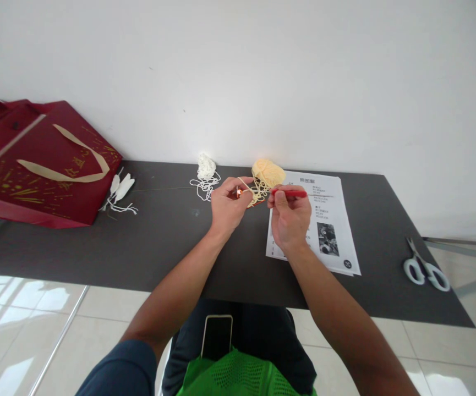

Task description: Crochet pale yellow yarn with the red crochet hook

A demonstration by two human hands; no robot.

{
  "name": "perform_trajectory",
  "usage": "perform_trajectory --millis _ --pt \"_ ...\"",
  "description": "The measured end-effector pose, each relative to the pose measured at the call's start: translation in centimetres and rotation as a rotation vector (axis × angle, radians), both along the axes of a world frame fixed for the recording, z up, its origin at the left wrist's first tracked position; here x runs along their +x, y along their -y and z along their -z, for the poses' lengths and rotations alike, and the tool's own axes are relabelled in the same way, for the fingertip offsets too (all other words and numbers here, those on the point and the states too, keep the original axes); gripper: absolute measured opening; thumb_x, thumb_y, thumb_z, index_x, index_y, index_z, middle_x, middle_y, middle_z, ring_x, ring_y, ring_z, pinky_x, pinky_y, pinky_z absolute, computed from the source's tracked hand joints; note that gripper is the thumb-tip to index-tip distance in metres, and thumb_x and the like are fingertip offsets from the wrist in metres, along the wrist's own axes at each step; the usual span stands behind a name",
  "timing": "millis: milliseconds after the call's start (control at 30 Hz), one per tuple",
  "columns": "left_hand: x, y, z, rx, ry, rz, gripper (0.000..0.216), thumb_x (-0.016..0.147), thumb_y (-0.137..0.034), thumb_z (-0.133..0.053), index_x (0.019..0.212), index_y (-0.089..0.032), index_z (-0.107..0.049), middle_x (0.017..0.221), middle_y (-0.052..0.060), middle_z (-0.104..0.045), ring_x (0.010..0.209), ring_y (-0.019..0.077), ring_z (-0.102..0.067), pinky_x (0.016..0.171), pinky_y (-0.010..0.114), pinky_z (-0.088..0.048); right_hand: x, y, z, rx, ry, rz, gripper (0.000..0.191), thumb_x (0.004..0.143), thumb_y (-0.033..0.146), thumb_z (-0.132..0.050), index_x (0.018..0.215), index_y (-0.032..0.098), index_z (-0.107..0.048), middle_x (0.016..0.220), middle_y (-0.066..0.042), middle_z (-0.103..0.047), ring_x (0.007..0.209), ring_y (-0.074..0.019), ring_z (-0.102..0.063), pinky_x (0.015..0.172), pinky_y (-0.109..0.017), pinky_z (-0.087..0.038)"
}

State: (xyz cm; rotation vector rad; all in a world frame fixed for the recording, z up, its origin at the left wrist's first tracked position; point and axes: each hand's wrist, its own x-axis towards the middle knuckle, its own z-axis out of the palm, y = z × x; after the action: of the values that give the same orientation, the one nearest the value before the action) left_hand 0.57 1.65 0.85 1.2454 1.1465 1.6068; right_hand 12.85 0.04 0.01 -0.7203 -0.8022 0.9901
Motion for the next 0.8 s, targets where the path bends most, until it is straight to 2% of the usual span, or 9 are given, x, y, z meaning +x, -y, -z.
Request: perform_trajectory --millis 167,333,500,667,800 --pt "0.0 -0.1 0.2 0.012 0.006 0.016 0.008 0.073 -0.014 -0.069 0.075 -0.02 -0.073 0.098 0.003 -0.074 0.081 0.0152 -0.063 0.072 0.028 -0.046 0.1 0.0 0.1 0.026 0.008 0.011 0.014 0.084 0.029 -0.079 0.088 0.026 -0.065 0.086 0.003 -0.069 0.067 -0.0094 -0.058 0.061 -0.025 -0.05" --pt "-0.1 -0.1 0.3 -0.001 0.03 0.024 0.012 0.073 -0.016 -0.071 0.082 -0.021 -0.078 0.097 0.004 -0.073 0.078 0.0144 -0.062 0.069 0.028 -0.047 0.1 0.0 0.2 0.015 0.031 0.028 0.015 0.084 0.029 -0.078 0.089 0.027 -0.064 0.088 0.003 -0.069 0.068 -0.0097 -0.059 0.064 -0.026 -0.052" --pt "0.0 -0.1 0.3 0.002 0.031 0.007 0.01 0.073 -0.016 -0.072 0.081 -0.02 -0.077 0.092 0.004 -0.073 0.079 0.0146 -0.063 0.071 0.028 -0.048 0.2 -0.1 0.5 0.05 0.041 0.02 0.014 0.085 0.029 -0.078 0.091 0.027 -0.065 0.089 0.002 -0.07 0.068 -0.0093 -0.062 0.065 -0.026 -0.054" --pt "0.0 -0.3 0.4 -0.001 0.016 -0.02 0.02 0.07 -0.018 -0.075 0.09 -0.021 -0.078 0.083 0.002 -0.071 0.075 0.0142 -0.063 0.07 0.028 -0.05 0.1 -0.2 1.0 0.098 0.091 0.067 0.014 0.085 0.026 -0.079 0.092 0.026 -0.067 0.091 0.003 -0.072 0.068 -0.0099 -0.067 0.063 -0.026 -0.057" --pt "0.0 -0.3 0.7 -0.015 0.001 -0.03 0.019 0.074 -0.021 -0.074 0.092 -0.021 -0.077 0.081 0.002 -0.071 0.072 0.0127 -0.063 0.069 0.027 -0.05 -0.1 0.1 0.9 0.131 0.134 0.109 0.011 0.086 0.021 -0.077 0.093 0.025 -0.07 0.093 0.001 -0.075 0.069 -0.0114 -0.071 0.064 -0.028 -0.059"
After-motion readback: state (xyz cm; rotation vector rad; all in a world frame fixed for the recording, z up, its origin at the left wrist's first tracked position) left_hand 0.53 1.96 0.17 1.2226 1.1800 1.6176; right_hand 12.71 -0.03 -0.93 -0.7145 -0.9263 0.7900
